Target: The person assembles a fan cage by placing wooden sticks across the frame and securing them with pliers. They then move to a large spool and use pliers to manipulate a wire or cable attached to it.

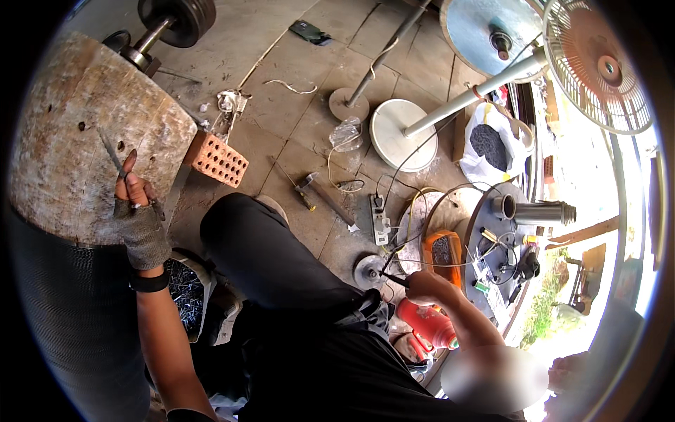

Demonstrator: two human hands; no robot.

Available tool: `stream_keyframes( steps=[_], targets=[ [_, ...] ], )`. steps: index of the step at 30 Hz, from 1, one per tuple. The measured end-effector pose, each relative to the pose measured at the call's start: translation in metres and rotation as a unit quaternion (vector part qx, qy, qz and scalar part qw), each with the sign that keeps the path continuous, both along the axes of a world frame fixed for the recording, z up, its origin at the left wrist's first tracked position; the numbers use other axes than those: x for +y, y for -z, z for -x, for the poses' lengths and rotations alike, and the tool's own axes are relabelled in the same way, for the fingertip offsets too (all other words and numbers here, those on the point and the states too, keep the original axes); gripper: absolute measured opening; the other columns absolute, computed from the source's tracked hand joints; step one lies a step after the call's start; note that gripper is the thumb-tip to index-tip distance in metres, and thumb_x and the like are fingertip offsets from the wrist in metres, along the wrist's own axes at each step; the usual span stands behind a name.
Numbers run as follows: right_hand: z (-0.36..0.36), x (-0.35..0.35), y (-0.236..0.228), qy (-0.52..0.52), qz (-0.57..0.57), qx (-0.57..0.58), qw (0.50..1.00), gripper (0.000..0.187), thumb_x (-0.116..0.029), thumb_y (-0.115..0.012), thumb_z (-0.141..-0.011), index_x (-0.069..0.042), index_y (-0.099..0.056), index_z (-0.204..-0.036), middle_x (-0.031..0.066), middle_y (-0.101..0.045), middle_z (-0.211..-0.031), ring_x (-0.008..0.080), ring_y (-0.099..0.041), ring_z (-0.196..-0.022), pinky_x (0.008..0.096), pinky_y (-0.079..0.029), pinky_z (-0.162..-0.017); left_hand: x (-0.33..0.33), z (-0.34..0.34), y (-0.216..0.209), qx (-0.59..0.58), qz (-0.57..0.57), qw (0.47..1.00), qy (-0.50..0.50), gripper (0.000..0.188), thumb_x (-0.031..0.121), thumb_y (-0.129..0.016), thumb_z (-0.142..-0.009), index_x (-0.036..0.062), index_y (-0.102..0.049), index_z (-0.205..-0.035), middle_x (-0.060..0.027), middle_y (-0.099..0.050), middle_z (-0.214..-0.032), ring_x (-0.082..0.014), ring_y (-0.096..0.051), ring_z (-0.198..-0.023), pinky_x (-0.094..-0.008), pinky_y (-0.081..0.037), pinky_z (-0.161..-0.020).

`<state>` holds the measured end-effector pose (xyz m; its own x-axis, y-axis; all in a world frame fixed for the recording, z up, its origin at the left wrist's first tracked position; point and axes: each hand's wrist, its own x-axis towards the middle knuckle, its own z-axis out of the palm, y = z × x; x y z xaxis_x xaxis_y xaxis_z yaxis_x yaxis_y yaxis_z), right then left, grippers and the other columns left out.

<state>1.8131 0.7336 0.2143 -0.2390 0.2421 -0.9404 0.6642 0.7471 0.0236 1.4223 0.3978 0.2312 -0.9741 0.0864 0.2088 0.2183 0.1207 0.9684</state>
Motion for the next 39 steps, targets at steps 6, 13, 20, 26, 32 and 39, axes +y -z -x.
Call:
stream_keyframes(
  steps=[6, 13, 20, 26, 32, 39],
  targets=[
    [-0.056, 0.000, 0.044, -0.179, 0.106, -0.111, 0.972, 0.035, -0.024, -0.063, -0.080, -0.008, -0.072, -0.110, 0.0173, -0.071, -0.103, 0.0328, -0.069, -0.097, 0.0404, -0.055, -0.084, 0.004, 0.006, 0.006, 0.002, -0.003, 1.000, 0.011, 0.049, 0.036, -0.048, -0.104, -0.0007, -0.052, -0.136, 0.0047, -0.043, -0.073, -0.0058, -0.040, -0.066, -0.0231, -0.036, -0.063],
    [-0.127, -0.014, 0.133, -0.397, 0.158, -0.076, 0.901, 0.036, -0.021, -0.064, -0.077, -0.009, -0.072, -0.110, 0.0178, -0.071, -0.098, 0.0329, -0.069, -0.094, 0.0400, -0.055, -0.082, 0.001, 0.006, 0.010, 0.005, 0.013, 1.000, 0.025, 0.050, 0.035, -0.049, -0.104, -0.0022, -0.050, -0.137, 0.0033, -0.046, -0.077, -0.0066, -0.043, -0.070, -0.0234, -0.039, -0.066],
    [-0.133, -0.003, 0.176, -0.397, 0.108, -0.037, 0.911, 0.037, -0.018, -0.062, -0.076, -0.008, -0.071, -0.110, 0.0188, -0.070, -0.097, 0.0335, -0.069, -0.093, 0.0412, -0.054, -0.081, 0.008, 0.002, 0.010, -0.025, 0.003, 0.999, 0.024, 0.049, 0.036, -0.049, -0.104, 0.0004, -0.053, -0.137, 0.0036, -0.044, -0.076, -0.0072, -0.040, -0.072, -0.0240, -0.035, -0.068],
    [-0.128, 0.013, 0.193, -0.378, 0.083, -0.005, 0.922, 0.038, -0.015, -0.060, -0.075, -0.007, -0.070, -0.111, 0.0196, -0.070, -0.096, 0.0340, -0.069, -0.092, 0.0422, -0.054, -0.080, 0.008, -0.006, 0.012, -0.069, -0.013, 0.997, 0.029, 0.040, 0.028, -0.047, -0.105, 0.0021, -0.054, -0.135, -0.0010, -0.053, -0.084, -0.0098, -0.047, -0.073, -0.0253, -0.042, -0.069],
    [-0.085, 0.038, 0.155, -0.341, 0.143, -0.039, 0.928, 0.039, -0.013, -0.059, -0.074, -0.006, -0.070, -0.111, 0.0204, -0.070, -0.095, 0.0346, -0.069, -0.092, 0.0432, -0.053, -0.079, 0.008, 0.001, 0.011, 0.154, 0.245, 0.957, -0.013, 0.034, 0.025, -0.047, -0.104, 0.0049, -0.060, -0.129, -0.0105, -0.062, -0.095, -0.0202, -0.056, -0.087, -0.0338, -0.047, -0.083],
    [0.080, 0.025, 0.040, -0.073, 0.125, 0.312, 0.939, 0.036, -0.004, -0.055, -0.071, -0.004, -0.068, -0.105, 0.0261, -0.066, -0.097, 0.0449, -0.063, -0.094, 0.0495, -0.050, -0.078, 0.019, 0.007, 0.000, 0.015, 0.177, 0.984, 0.016, 0.028, 0.023, -0.050, -0.103, 0.0108, -0.063, -0.125, -0.0101, -0.065, -0.094, -0.0222, -0.063, -0.081, -0.0339, -0.050, -0.071]
  ],
)
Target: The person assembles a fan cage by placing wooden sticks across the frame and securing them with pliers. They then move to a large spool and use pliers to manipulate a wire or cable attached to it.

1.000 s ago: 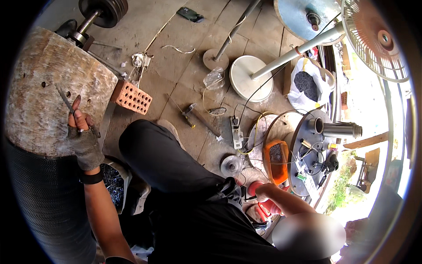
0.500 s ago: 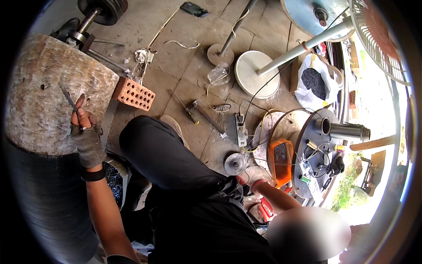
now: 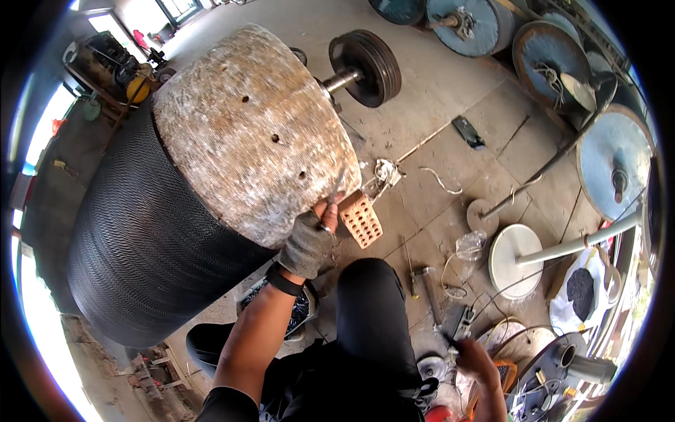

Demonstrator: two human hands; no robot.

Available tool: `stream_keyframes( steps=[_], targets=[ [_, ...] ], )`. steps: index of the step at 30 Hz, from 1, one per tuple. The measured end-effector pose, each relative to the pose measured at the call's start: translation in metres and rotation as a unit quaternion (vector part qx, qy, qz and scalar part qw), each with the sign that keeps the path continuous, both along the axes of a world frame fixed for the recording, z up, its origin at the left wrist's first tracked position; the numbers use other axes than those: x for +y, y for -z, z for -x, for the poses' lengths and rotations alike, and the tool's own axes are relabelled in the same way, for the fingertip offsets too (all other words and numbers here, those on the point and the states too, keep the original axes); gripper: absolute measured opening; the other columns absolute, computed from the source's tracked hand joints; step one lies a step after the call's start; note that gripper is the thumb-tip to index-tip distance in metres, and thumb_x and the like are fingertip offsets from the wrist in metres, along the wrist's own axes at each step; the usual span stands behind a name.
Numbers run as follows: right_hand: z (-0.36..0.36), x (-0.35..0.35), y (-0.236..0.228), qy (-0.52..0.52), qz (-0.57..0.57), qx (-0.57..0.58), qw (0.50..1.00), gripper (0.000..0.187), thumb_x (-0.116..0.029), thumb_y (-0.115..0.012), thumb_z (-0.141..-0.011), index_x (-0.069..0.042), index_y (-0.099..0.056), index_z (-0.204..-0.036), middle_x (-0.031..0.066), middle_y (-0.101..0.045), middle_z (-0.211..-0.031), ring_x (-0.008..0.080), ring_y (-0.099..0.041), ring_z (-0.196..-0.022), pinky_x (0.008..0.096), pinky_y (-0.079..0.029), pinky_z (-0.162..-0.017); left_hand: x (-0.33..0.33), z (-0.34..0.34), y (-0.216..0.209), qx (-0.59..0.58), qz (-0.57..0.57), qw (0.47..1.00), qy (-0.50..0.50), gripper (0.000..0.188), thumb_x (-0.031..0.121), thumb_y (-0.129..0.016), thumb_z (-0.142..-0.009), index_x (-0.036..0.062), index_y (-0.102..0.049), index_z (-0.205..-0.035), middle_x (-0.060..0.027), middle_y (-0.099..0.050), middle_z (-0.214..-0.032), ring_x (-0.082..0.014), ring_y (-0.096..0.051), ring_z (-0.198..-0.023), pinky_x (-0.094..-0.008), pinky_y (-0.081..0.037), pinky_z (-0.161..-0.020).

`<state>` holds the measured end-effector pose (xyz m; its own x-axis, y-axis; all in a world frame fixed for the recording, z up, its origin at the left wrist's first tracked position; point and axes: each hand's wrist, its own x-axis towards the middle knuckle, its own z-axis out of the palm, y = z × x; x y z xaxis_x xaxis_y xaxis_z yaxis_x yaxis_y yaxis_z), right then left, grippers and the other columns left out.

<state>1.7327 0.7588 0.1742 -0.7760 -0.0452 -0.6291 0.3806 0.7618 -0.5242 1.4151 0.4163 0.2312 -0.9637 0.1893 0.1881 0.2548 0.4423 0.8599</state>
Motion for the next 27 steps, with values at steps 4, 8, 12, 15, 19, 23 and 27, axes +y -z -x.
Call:
stream_keyframes(
  steps=[4, 8, 12, 15, 19, 23, 27],
  targets=[
    [0.129, -0.047, -0.036, 0.069, 0.000, 0.325, 0.943, 0.045, 0.010, -0.052, -0.066, 0.006, -0.059, -0.110, 0.0250, -0.058, -0.118, 0.0453, -0.053, -0.112, 0.0466, -0.045, -0.097, -0.002, 0.001, 0.003, 0.002, 0.057, 0.997, 0.044, 0.028, 0.020, -0.052, -0.102, 0.0105, -0.062, -0.126, -0.0131, -0.067, -0.092, -0.0257, -0.066, -0.081, -0.0363, -0.052, -0.071],
    [0.214, -0.087, -0.067, -0.033, 0.007, 0.437, 0.899, 0.057, 0.012, -0.055, -0.062, 0.004, -0.054, -0.118, 0.0239, -0.048, -0.137, 0.0423, -0.048, -0.124, 0.0464, -0.039, -0.107, -0.001, 0.001, 0.003, 0.044, 0.101, 0.992, 0.065, 0.026, 0.018, -0.053, -0.101, 0.0081, -0.065, -0.121, -0.0118, -0.065, -0.083, -0.0224, -0.065, -0.077, -0.0349, -0.051, -0.071],
    [0.255, -0.103, -0.081, -0.070, 0.012, 0.470, 0.880, 0.056, 0.011, -0.057, -0.065, -0.002, -0.060, -0.119, 0.0202, -0.045, -0.140, 0.0403, -0.044, -0.127, 0.0471, -0.036, -0.109, 0.000, 0.009, 0.001, 0.192, 0.143, 0.967, 0.092, 0.032, 0.017, -0.053, -0.099, 0.0078, -0.059, -0.130, -0.0180, -0.066, -0.116, -0.0328, -0.065, -0.102, -0.0410, -0.051, -0.087],
    [0.265, -0.105, -0.082, -0.102, -0.003, 0.456, 0.884, 0.057, 0.011, -0.058, -0.065, -0.002, -0.060, -0.120, 0.0205, -0.045, -0.140, 0.0413, -0.044, -0.127, 0.0482, -0.036, -0.110, 0.000, 0.010, 0.003, 0.109, 0.123, 0.979, 0.117, 0.030, 0.017, -0.054, -0.099, 0.0045, -0.060, -0.126, -0.0133, -0.059, -0.133, -0.0314, -0.060, -0.112, -0.0401, -0.049, -0.093],
    [0.267, -0.106, -0.081, -0.129, 0.014, 0.470, 0.873, 0.058, 0.011, -0.058, -0.065, -0.002, -0.061, -0.120, 0.0211, -0.046, -0.138, 0.0415, -0.044, -0.127, 0.0484, -0.037, -0.109, -0.001, 0.010, 0.006, 0.162, 0.145, 0.963, 0.162, 0.024, 0.016, -0.055, -0.097, 0.0038, -0.065, -0.115, -0.0150, -0.060, -0.131, -0.0334, -0.059, -0.113, -0.0411, -0.047, -0.096],
    [0.263, -0.109, -0.081, -0.122, -0.005, 0.459, 0.880, 0.049, 0.011, -0.058, -0.065, 0.000, -0.059, -0.112, 0.0215, -0.051, -0.124, 0.0411, -0.049, -0.116, 0.0464, -0.042, -0.101, 0.001, 0.011, 0.000, 0.087, 0.162, 0.970, 0.160, 0.018, 0.016, -0.057, -0.094, 0.0035, -0.067, -0.103, -0.0161, -0.058, -0.135, -0.0337, -0.060, -0.112, -0.0418, -0.047, -0.096],
    [0.255, -0.117, -0.075, -0.059, 0.025, 0.419, 0.906, 0.040, 0.009, -0.060, -0.068, 0.001, -0.052, -0.106, 0.0223, -0.053, -0.111, 0.0422, -0.054, -0.100, 0.0461, -0.047, -0.088, 0.001, 0.008, -0.007, 0.098, 0.133, 0.975, 0.146, 0.018, 0.016, -0.058, -0.093, 0.0050, -0.068, -0.104, -0.0130, -0.062, -0.128, -0.0301, -0.062, -0.107, -0.0401, -0.048, -0.094]
  ],
)
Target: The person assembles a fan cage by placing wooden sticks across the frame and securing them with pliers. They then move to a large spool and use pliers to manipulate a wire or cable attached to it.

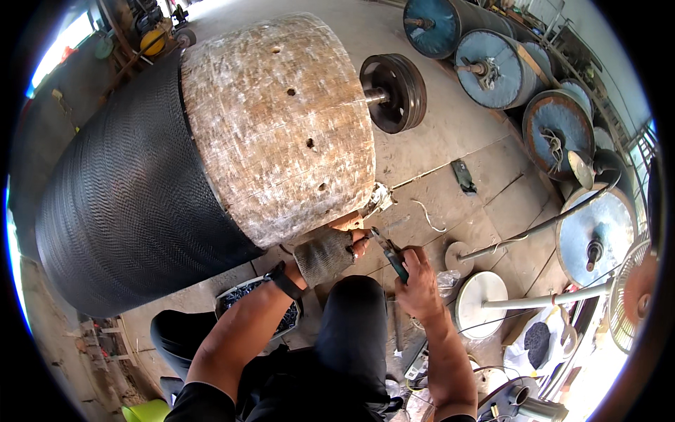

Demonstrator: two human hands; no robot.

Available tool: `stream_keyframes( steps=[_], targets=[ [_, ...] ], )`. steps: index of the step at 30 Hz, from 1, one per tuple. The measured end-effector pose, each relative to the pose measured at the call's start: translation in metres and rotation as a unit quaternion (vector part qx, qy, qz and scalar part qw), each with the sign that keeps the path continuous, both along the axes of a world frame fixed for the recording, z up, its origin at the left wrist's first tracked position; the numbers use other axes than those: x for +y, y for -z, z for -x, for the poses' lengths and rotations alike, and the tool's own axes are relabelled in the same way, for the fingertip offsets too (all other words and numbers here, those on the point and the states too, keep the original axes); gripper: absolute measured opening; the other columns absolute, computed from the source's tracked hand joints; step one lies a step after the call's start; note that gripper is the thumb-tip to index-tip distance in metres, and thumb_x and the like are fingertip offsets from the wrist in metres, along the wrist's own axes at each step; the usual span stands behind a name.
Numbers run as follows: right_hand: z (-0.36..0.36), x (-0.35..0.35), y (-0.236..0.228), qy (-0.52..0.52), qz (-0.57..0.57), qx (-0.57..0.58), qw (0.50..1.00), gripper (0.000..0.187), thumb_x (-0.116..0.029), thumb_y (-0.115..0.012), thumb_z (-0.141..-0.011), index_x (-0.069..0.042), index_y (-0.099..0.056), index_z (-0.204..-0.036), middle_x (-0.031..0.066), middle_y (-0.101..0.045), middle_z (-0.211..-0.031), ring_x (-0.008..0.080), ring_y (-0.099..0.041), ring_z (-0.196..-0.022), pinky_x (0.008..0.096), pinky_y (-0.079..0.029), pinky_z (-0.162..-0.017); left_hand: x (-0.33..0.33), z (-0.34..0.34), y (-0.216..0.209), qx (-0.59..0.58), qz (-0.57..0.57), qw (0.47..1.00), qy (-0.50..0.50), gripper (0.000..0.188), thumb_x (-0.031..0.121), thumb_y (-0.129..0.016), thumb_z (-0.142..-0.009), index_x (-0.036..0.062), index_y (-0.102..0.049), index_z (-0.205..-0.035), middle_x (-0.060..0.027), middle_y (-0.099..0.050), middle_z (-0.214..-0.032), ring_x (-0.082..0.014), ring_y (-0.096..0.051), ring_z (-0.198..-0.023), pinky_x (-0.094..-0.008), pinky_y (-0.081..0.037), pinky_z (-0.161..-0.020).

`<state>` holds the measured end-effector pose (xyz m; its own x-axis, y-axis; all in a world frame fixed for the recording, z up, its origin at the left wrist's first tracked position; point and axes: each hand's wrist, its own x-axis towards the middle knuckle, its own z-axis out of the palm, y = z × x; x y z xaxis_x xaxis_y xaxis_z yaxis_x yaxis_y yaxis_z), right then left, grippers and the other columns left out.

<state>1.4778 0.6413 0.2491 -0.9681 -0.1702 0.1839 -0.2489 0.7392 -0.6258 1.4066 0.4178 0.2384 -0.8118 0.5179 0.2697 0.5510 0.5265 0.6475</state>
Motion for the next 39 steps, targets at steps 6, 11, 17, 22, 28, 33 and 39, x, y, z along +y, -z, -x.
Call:
stream_keyframes(
  steps=[6, 11, 17, 22, 28, 33, 39],
  targets=[
    [-0.008, -0.005, 0.010, 0.055, 0.112, -0.074, 0.989, 0.037, -0.007, -0.063, -0.080, -0.001, -0.050, -0.115, 0.0259, -0.063, -0.091, 0.0462, -0.062, -0.084, 0.0482, -0.049, -0.075, -0.003, 0.004, 0.016, -0.058, 0.036, 0.998, 0.004, 0.024, 0.022, -0.060, -0.093, 0.0070, -0.067, -0.110, -0.0089, -0.068, -0.111, -0.0280, -0.063, -0.101, -0.0383, -0.050, -0.090],
    [-0.010, -0.009, 0.014, 0.063, 0.060, -0.189, 0.978, 0.031, -0.012, -0.065, -0.085, -0.001, -0.053, -0.111, 0.0151, -0.060, -0.074, 0.0303, -0.061, -0.069, 0.0393, -0.049, -0.067, -0.001, 0.008, 0.032, -0.007, 0.040, 0.997, 0.061, 0.030, 0.026, -0.060, -0.095, 0.0059, -0.066, -0.116, -0.0125, -0.068, -0.101, -0.0223, -0.065, -0.092, -0.0370, -0.051, -0.084],
    [-0.013, -0.006, 0.012, 0.107, 0.106, -0.222, 0.963, 0.029, -0.015, -0.062, -0.085, -0.001, -0.055, -0.110, 0.0253, -0.064, -0.082, 0.0433, -0.066, -0.082, 0.0447, -0.051, -0.072, -0.010, -0.007, 0.004, -0.052, -0.060, 0.997, 0.001, 0.040, 0.029, -0.066, -0.090, 0.0054, -0.063, -0.121, -0.0171, -0.068, -0.102, -0.0323, -0.066, -0.089, -0.0418, -0.052, -0.080],
    [-0.014, -0.003, 0.020, 0.095, 0.123, -0.186, 0.970, 0.022, -0.006, -0.063, -0.086, -0.002, -0.055, -0.105, 0.0008, -0.050, -0.067, 0.0092, -0.047, -0.060, 0.0293, -0.040, -0.055, -0.034, -0.038, -0.022, 0.106, 0.025, 0.985, -0.134, 0.040, 0.019, -0.068, -0.087, 0.0066, -0.061, -0.124, -0.0154, -0.066, -0.109, -0.0323, -0.066, -0.092, -0.0427, -0.053, -0.078],
    [-0.014, -0.001, 0.026, 0.099, 0.142, -0.193, 0.966, 0.021, -0.003, -0.063, -0.084, -0.004, -0.056, -0.104, -0.0039, -0.046, -0.068, 0.0058, -0.039, -0.059, 0.0258, -0.033, -0.052, -0.041, -0.115, -0.034, -0.023, -0.119, 0.990, -0.078, 0.023, 0.010, -0.069, -0.082, 0.0068, -0.064, -0.104, -0.0097, -0.066, -0.090, -0.0302, -0.064, -0.080, -0.0402, -0.052, -0.067],
    [-0.012, 0.004, 0.024, 0.118, 0.183, -0.264, 0.940, 0.025, -0.011, -0.063, -0.083, 0.000, -0.057, -0.105, 0.0037, -0.052, -0.071, 0.0129, -0.046, -0.062, 0.0307, -0.040, -0.057, -0.034, -0.141, -0.028, -0.002, -0.138, 0.988, -0.068, 0.021, 0.009, -0.068, -0.083, 0.0077, -0.063, -0.103, -0.0079, -0.064, -0.082, -0.0279, -0.064, -0.070, -0.0393, -0.050, -0.061],
    [-0.013, 0.006, 0.026, 0.136, 0.273, -0.328, 0.894, 0.023, -0.009, -0.064, -0.085, -0.003, -0.056, -0.105, -0.0017, -0.049, -0.068, 0.0074, -0.045, -0.055, 0.0259, -0.037, -0.049, -0.036, -0.146, -0.020, -0.071, -0.129, 0.988, -0.053, 0.028, 0.002, -0.072, -0.080, 0.0075, -0.067, -0.107, -0.0074, -0.069, -0.086, -0.0244, -0.066, -0.072, -0.0356, -0.052, -0.063]
  ],
)
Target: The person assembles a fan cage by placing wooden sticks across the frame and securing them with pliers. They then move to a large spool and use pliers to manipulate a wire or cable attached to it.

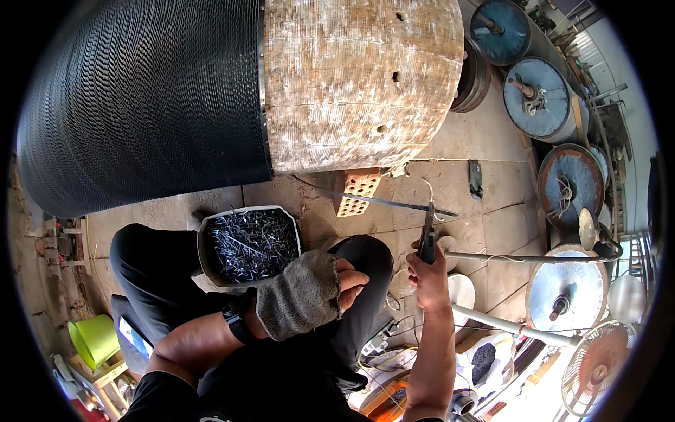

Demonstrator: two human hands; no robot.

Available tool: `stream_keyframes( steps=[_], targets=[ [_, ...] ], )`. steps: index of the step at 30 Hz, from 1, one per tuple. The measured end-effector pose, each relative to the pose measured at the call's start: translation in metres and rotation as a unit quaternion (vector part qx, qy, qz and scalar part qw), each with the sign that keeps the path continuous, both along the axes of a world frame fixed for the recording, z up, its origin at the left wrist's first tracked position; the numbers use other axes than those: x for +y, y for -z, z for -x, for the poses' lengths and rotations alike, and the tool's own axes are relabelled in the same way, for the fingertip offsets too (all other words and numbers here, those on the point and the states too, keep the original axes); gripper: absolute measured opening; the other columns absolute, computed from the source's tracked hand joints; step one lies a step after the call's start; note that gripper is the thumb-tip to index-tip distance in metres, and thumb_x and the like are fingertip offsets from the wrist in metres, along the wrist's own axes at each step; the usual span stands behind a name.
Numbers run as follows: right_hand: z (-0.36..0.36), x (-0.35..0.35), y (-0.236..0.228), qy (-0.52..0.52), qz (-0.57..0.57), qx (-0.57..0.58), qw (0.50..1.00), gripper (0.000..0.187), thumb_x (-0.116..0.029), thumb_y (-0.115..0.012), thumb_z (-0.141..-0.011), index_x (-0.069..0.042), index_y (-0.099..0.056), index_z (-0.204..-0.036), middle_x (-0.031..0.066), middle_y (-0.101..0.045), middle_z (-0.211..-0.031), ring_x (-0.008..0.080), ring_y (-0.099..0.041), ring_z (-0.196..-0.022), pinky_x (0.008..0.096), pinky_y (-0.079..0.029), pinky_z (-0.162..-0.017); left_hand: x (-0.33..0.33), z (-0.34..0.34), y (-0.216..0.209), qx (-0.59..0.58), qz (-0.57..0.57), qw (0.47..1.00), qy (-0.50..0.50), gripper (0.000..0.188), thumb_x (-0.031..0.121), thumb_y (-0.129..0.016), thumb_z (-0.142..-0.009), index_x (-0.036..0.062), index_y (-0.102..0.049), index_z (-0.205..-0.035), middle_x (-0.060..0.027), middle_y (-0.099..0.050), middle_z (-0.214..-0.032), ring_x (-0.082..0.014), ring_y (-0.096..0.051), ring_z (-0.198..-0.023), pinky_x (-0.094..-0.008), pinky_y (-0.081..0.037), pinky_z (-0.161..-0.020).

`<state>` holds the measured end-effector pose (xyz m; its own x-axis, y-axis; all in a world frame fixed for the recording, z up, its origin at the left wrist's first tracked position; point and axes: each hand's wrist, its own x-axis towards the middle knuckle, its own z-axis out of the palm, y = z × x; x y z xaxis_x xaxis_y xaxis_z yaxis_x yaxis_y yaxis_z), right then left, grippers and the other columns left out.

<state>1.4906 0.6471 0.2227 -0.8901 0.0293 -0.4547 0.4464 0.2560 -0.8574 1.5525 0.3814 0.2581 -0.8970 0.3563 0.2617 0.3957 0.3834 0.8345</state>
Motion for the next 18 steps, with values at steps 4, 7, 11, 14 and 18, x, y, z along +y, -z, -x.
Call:
stream_keyframes(
  steps=[4, 7, 11, 14, 18],
  targets=[
    [0.000, 0.000, 0.002, 0.028, 0.054, -0.036, 0.997, 0.022, -0.007, -0.063, -0.085, -0.005, -0.055, -0.106, -0.0038, -0.046, -0.066, 0.0048, -0.042, -0.053, 0.0230, -0.034, -0.046, 0.000, -0.004, 0.002, -0.013, -0.016, 1.000, -0.009, 0.017, 0.012, -0.067, -0.086, 0.0075, -0.064, -0.101, -0.0089, -0.065, -0.084, -0.0285, -0.063, -0.074, -0.0398, -0.050, -0.064],
    [-0.001, 0.001, 0.004, 0.042, 0.057, -0.044, 0.997, 0.023, -0.006, -0.063, -0.085, -0.005, -0.055, -0.106, -0.0044, -0.045, -0.065, 0.0046, -0.041, -0.052, 0.0223, -0.033, -0.045, 0.000, -0.003, 0.006, 0.001, -0.019, 1.000, -0.007, 0.019, 0.009, -0.068, -0.084, 0.0071, -0.065, -0.102, -0.0091, -0.066, -0.082, -0.0277, -0.064, -0.073, -0.0389, -0.051, -0.063],
    [-0.002, 0.003, 0.006, 0.038, 0.054, -0.028, 0.997, 0.023, -0.007, -0.063, -0.085, -0.005, -0.056, -0.107, -0.0044, -0.045, -0.065, 0.0049, -0.041, -0.052, 0.0222, -0.032, -0.044, 0.002, -0.003, 0.012, 0.026, -0.061, 0.998, -0.010, 0.025, 0.005, -0.071, -0.081, 0.0072, -0.066, -0.105, -0.0086, -0.068, -0.079, -0.0257, -0.067, -0.070, -0.0374, -0.053, -0.062],
    [-0.004, 0.001, 0.004, 0.035, -0.011, -0.007, 0.999, 0.027, -0.007, -0.065, -0.084, -0.006, -0.057, -0.109, -0.0037, -0.048, -0.068, 0.0060, -0.045, -0.051, 0.0228, -0.034, -0.043, -0.001, -0.008, 0.010, 0.046, -0.028, 0.998, -0.025, 0.025, 0.011, -0.072, -0.082, 0.0090, -0.066, -0.106, -0.0072, -0.065, -0.081, -0.0260, -0.065, -0.076, -0.0387, -0.052, -0.068],
    [-0.002, -0.004, 0.000, 0.006, -0.031, 0.037, 0.999, 0.027, -0.003, -0.066, -0.081, -0.006, -0.056, -0.107, -0.0007, -0.052, -0.073, 0.0086, -0.048, -0.055, 0.0260, -0.038, -0.047, -0.006, -0.011, 0.008, -0.021, -0.054, 0.998, 0.005, 0.023, 0.014, -0.071, -0.085, 0.0098, -0.065, -0.107, -0.0075, -0.065, -0.088, -0.0274, -0.063, -0.083, -0.0400, -0.051, -0.070]
  ],
)
